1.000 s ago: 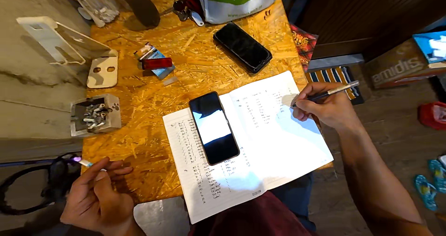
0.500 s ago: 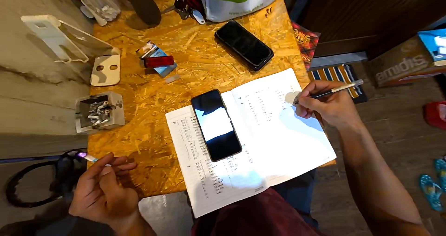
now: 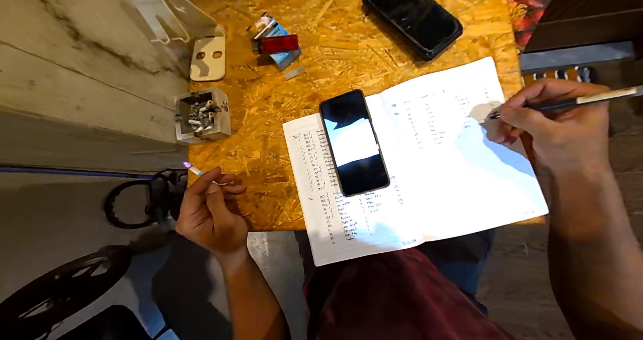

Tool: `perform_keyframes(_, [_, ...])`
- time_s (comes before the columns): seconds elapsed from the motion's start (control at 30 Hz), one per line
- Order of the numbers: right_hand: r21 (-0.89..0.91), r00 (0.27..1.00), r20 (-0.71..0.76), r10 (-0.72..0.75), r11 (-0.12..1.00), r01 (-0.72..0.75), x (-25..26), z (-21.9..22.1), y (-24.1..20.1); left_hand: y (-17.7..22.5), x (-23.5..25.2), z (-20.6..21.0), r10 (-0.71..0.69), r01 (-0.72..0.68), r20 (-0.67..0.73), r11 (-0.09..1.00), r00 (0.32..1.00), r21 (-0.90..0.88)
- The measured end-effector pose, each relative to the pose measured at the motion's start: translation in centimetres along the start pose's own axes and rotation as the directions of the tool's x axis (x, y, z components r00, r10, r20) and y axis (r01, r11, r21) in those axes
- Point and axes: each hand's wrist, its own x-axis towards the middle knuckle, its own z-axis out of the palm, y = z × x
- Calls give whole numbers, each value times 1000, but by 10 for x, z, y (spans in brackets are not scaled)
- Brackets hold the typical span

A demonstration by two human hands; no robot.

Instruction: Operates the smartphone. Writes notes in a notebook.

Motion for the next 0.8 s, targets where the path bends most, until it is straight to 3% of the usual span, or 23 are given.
perform_keyframes(0.6, [-30, 1000, -14, -10, 1000, 10, 4, 0, 4, -2, 2, -1, -9, 9, 7, 1000, 1000, 6])
perform_keyframes(0.8, [49, 1000, -12, 14, 999, -13, 3, -3, 12, -4, 2, -4, -11, 12, 29, 999, 1000, -40])
